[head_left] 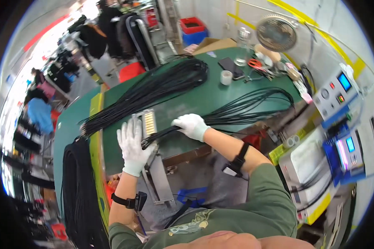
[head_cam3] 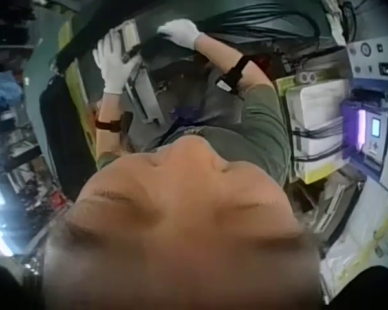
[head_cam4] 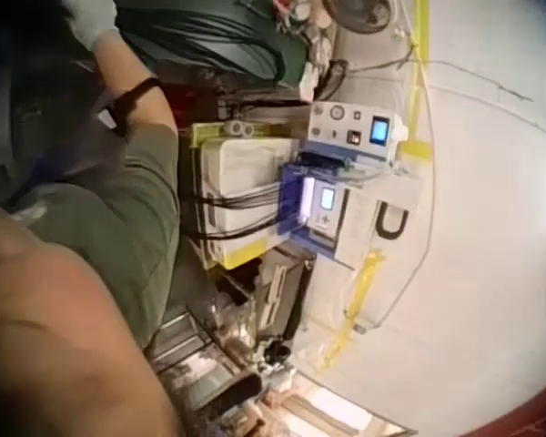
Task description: The person gathers black cables and fits their connectors into the slots of a metal jig by hand. After filling the jig, they carry it to a machine, place it on a platform, and return to the workstation to repeat the process.
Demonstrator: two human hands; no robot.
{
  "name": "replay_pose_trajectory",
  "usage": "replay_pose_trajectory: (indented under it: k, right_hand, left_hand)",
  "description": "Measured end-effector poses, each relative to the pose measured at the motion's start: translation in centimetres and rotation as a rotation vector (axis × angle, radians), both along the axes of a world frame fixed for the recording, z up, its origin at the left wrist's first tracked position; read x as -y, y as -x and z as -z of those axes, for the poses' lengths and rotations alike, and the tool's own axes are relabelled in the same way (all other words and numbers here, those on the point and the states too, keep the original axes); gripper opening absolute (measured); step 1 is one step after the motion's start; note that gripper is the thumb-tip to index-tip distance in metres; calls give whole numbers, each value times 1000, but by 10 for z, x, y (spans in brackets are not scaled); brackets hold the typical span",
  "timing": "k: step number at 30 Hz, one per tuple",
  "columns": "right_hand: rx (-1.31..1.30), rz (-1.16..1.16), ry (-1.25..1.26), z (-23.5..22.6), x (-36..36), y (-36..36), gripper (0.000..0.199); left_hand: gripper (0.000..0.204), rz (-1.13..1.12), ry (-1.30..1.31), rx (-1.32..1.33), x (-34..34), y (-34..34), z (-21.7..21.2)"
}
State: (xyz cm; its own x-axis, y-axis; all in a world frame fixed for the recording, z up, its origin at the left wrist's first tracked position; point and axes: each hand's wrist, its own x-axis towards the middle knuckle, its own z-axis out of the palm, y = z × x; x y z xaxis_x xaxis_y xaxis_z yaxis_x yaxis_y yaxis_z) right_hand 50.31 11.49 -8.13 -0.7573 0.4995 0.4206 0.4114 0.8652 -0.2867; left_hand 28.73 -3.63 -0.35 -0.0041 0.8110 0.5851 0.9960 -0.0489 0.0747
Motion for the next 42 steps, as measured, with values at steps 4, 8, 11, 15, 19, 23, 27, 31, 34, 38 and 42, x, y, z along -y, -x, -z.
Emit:
replay_pose_trajectory:
  k: [4, 8, 11, 15, 19, 23, 27, 31, 34, 38, 42]
  right_hand:
    - [-9, -26, -13, -3, 3, 3, 22]
    - [-33, 105, -47, 2, 7, -23, 26]
    - [174, 270, -60, -28, 3, -77, 33]
    - [198, 522, -447, -27, -43, -209, 6]
    - [485, 826, -318, -56, -82, -287, 12]
    - [491, 913, -467, -22, -125, -296, 17]
    - [439, 1084, -452, -4, -140, -289, 30]
    - [427, 598, -262, -75, -88, -228, 48]
    - [-74, 73, -137, -73, -52, -134, 58]
    - [-91, -131, -92, -38, 1, -18, 64]
    - [187, 32, 86, -17, 7, 37, 52]
  left_hand:
    - [57, 310, 363, 135, -36, 4, 41]
    - [31, 178, 271, -37, -51, -4, 63]
    - [23, 144, 262, -37, -45, -4, 67]
    - [23, 90, 283, -50, -47, -4, 67]
    - [24, 44, 364, -106, -50, -5, 62]
    - [25, 58, 380, -172, -55, -4, 61]
    - [24, 84, 402, -234, -57, -5, 69]
    - [24, 65, 361, -253, -47, -11, 59]
    - [24, 37, 399, -288, -45, -10, 56]
    - [25, 43, 427, -315, -52, -13, 53]
    - [30, 79, 448, -282, -49, -9, 42]
